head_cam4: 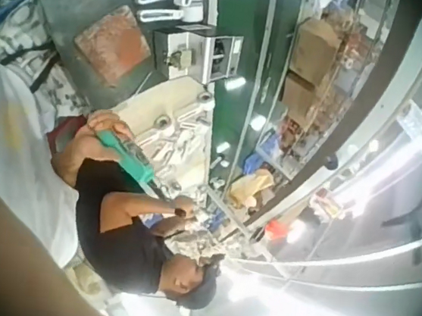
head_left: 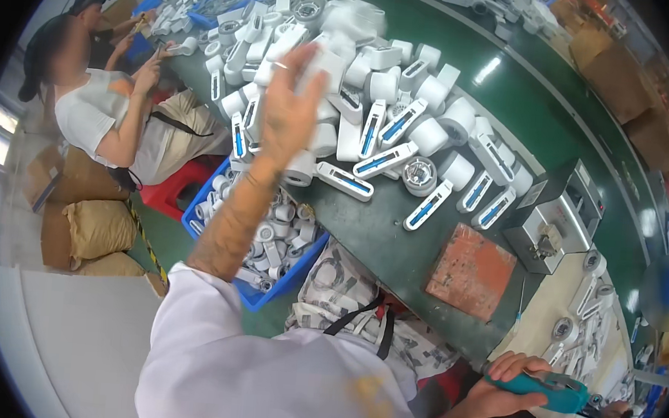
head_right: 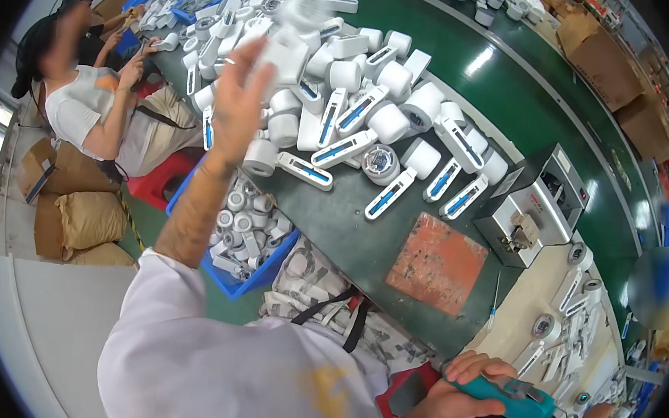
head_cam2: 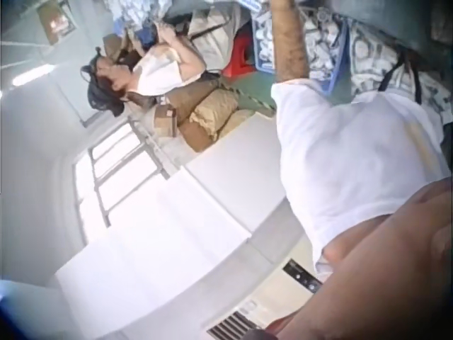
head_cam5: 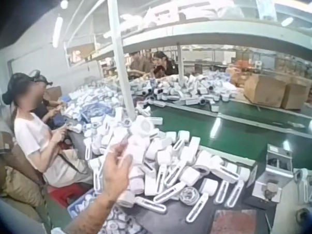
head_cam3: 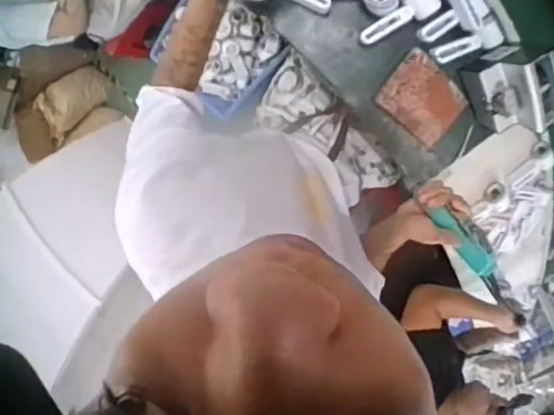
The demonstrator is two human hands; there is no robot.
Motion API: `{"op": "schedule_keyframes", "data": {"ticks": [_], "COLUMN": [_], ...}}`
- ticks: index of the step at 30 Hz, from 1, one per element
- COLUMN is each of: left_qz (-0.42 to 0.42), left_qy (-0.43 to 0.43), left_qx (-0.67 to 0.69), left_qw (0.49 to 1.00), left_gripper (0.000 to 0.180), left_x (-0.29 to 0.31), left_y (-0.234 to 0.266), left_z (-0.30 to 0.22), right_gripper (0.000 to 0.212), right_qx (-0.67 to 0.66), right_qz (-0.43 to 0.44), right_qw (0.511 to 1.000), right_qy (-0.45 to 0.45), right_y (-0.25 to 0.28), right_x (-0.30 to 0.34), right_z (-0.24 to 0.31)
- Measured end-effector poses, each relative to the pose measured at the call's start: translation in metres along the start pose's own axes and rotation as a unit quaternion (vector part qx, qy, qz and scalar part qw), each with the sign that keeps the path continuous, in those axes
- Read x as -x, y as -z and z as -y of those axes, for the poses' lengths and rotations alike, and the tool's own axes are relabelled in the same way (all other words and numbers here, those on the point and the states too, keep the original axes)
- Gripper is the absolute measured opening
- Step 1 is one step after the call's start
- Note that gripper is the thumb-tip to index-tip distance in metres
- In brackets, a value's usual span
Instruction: Assembling components of portable hair dryers using an electric screwdriver at a factory assembly line.
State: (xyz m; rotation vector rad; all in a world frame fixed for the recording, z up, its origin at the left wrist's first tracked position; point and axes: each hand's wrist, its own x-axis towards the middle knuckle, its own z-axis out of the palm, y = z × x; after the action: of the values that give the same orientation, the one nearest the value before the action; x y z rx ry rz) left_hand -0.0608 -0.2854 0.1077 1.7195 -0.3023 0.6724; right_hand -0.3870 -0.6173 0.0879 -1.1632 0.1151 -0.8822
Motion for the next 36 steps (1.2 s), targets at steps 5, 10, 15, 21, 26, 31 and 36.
{"op": "schedule_keyframes", "data": {"ticks": [5, 10, 15, 21, 26, 31, 36], "left_qz": [-0.077, 0.061, -0.058, 0.230, 0.566, 0.620, 0.607], "left_qy": [-0.048, -0.072, -0.313, -0.199, -0.131, -0.179, -0.176], "left_qx": [-0.199, -0.395, -0.374, -0.064, 0.073, -0.060, -0.076], "left_qw": [0.976, 0.914, 0.871, 0.950, 0.810, 0.762, 0.771], "left_gripper": [0.047, 0.047, 0.041, 0.026, 0.026, 0.054, 0.056], "left_x": [-0.108, -0.142, -0.123, 0.042, 0.184, 0.300, 0.342], "left_y": [0.063, 0.084, -0.009, -0.122, -0.261, -0.359, -0.389], "left_z": [0.102, 0.157, 0.102, -0.108, -0.180, -0.213, -0.206], "right_gripper": [0.069, 0.071, 0.071, 0.076, 0.079, 0.079, 0.083], "right_qx": [0.022, 0.021, 0.106, 0.029, 0.044, 0.045, 0.046], "right_qz": [-0.010, 0.016, -0.080, -0.037, -0.052, -0.068, -0.109], "right_qw": [0.998, 0.997, 0.989, 0.992, 0.992, 0.991, 0.985], "right_qy": [-0.052, -0.066, -0.063, -0.117, -0.104, -0.105, -0.127], "right_y": [-0.004, -0.007, 0.023, 0.038, 0.048, 0.057, 0.063], "right_x": [0.007, 0.002, 0.026, 0.018, 0.022, 0.032, 0.039], "right_z": [-0.006, -0.001, 0.006, 0.019, 0.034, 0.051, 0.060]}}
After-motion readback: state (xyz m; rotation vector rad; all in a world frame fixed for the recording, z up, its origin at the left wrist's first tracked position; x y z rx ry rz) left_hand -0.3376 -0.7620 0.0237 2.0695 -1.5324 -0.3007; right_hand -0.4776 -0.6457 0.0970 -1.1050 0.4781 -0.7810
